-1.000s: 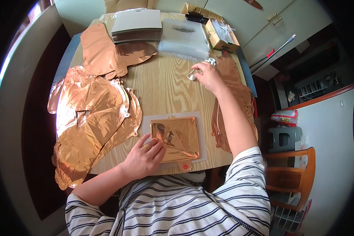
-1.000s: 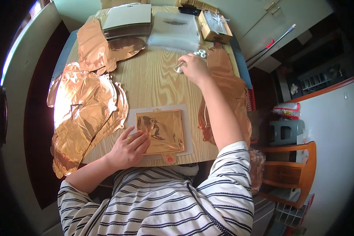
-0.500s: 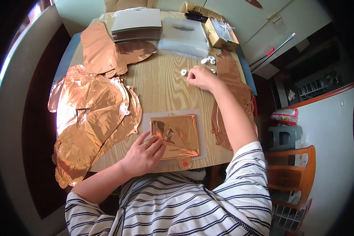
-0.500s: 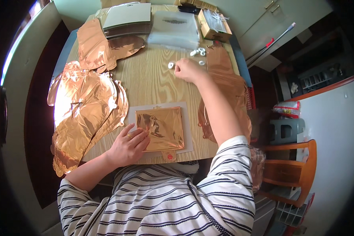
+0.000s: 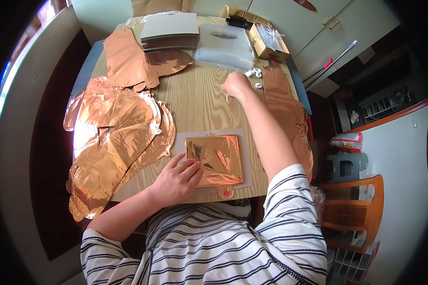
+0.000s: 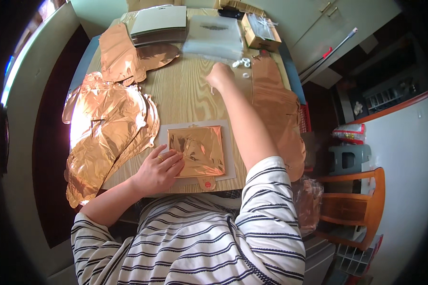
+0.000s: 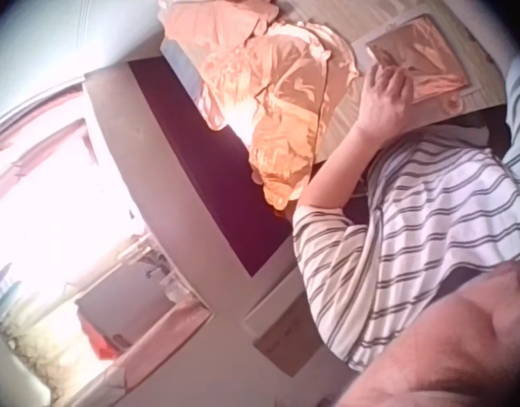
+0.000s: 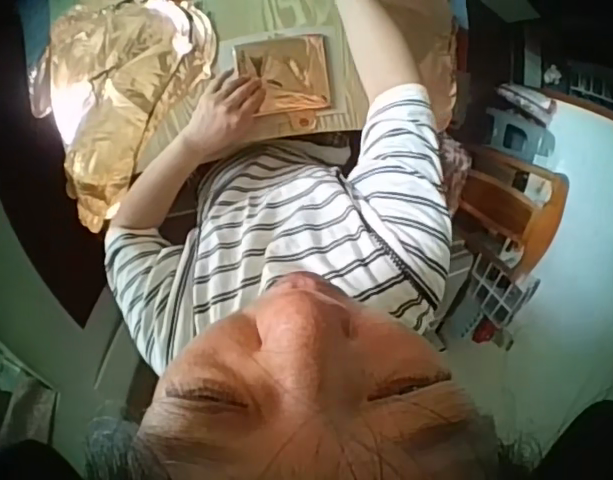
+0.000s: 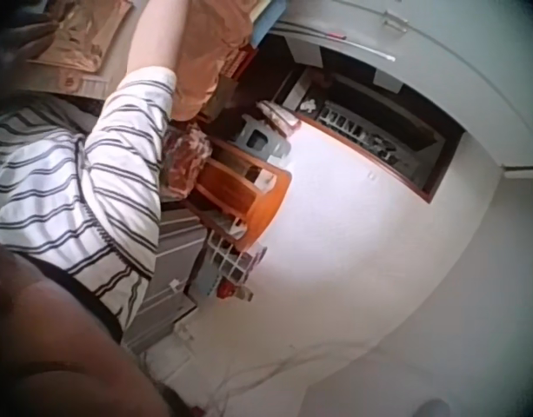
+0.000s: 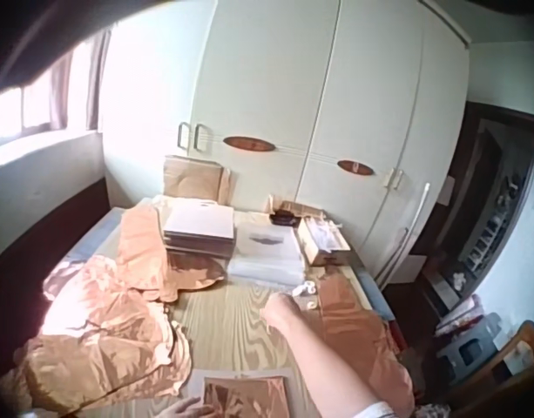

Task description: Packaging and folding metallic foil balloons into plastic sleeves with card backings.

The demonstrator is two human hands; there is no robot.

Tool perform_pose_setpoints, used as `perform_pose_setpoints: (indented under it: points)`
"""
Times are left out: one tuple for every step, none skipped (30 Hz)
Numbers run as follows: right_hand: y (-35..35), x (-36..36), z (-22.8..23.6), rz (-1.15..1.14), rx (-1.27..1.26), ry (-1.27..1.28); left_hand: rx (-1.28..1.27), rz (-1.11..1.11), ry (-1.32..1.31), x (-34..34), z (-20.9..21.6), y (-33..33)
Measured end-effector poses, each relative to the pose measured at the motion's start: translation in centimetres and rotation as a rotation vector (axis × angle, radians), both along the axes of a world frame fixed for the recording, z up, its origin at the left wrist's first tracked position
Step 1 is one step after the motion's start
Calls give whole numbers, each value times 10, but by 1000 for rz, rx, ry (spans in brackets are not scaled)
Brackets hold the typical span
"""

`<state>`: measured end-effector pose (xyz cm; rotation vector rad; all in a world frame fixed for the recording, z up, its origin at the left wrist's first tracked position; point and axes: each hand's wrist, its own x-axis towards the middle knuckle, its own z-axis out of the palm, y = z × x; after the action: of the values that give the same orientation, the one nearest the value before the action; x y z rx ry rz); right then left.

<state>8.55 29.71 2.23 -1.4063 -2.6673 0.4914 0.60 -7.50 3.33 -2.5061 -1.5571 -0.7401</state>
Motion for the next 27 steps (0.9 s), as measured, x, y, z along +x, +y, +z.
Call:
perform_pose_setpoints:
  points:
    - [-4, 1, 1, 38, -49, 17, 4, 2, -2, -1, -2, 0]
    - [-9, 5, 2, 76, -100, 77, 8, 2, -4, -1, -4, 0]
    - [-16, 9, 6, 115, -155, 136, 9, 4, -7, -2, -5, -1]
    - [-26, 22, 11, 152, -212, 237, 7, 4, -12, -2, -5, -1]
    - [-36, 35, 18, 187, -270, 338, 3, 2, -18, -2, -5, -1]
    - [-45, 51, 26, 181, -331, 382, 0, -6, -23, -1, -4, 0]
    - [-56, 68, 35, 174, -397, 426, -21, -17, -17, -3, 1, 1]
    - [-72, 84, 49, 182, -445, 454, -26, -20, -28, -3, -1, 1]
    - [-90, 100, 66, 190, -490, 484, -28, -23, -38, -4, -3, 1]
    - [-107, 121, 79, 195, -500, 544, -25, -32, -43, -6, -3, 3]
    - [-126, 142, 92, 197, -505, 605, -88, -30, -133, -7, 5, 4]
    - [-145, 160, 110, 168, -591, 647, -130, -27, -191, -10, 8, 6]
    - [-161, 174, 121, 153, -684, 683, -171, -8, -250, -14, 9, 6]
    - [-174, 190, 123, 191, -751, 792, -211, 7, -309, -17, 11, 7]
    - [-191, 200, 133, 209, -808, 744, -218, 32, -353, -18, 17, 9]
    - [-204, 208, 128, 299, -857, 831, -231, 29, -369, -20, 22, 13]
    - [-216, 210, 123, 324, -933, 825, -244, 29, -386, -23, 26, 16]
    - [-228, 207, 117, 346, -1004, 826, -256, 22, -397, -26, 30, 21]
    - [-237, 200, 107, 321, -974, 759, -201, -8, -395, -28, 35, 26]
    - [-246, 189, 95, 297, -945, 692, -212, -2, -424, -29, 41, 29]
    - [-254, 179, 79, 188, -931, 738, -221, 1, -450, -30, 47, 33]
    - [-258, 168, 61, 87, -920, 781, -228, 13, -476, -30, 50, 34]
    - [-254, 158, 38, 49, -740, 832, -208, 4, -493, -30, 49, 38]
    - [-251, 143, 33, 19, -562, 875, -227, 27, -487, -30, 52, 38]
    - [-253, 141, 51, -7, -398, 564, -246, 49, -480, -30, 56, 38]
    - [-256, 143, 44, 77, -204, 526, -264, 71, -473, -30, 59, 38]
    - [-258, 147, 33, 156, -2, 482, -226, 19, -492, -32, 54, 41]
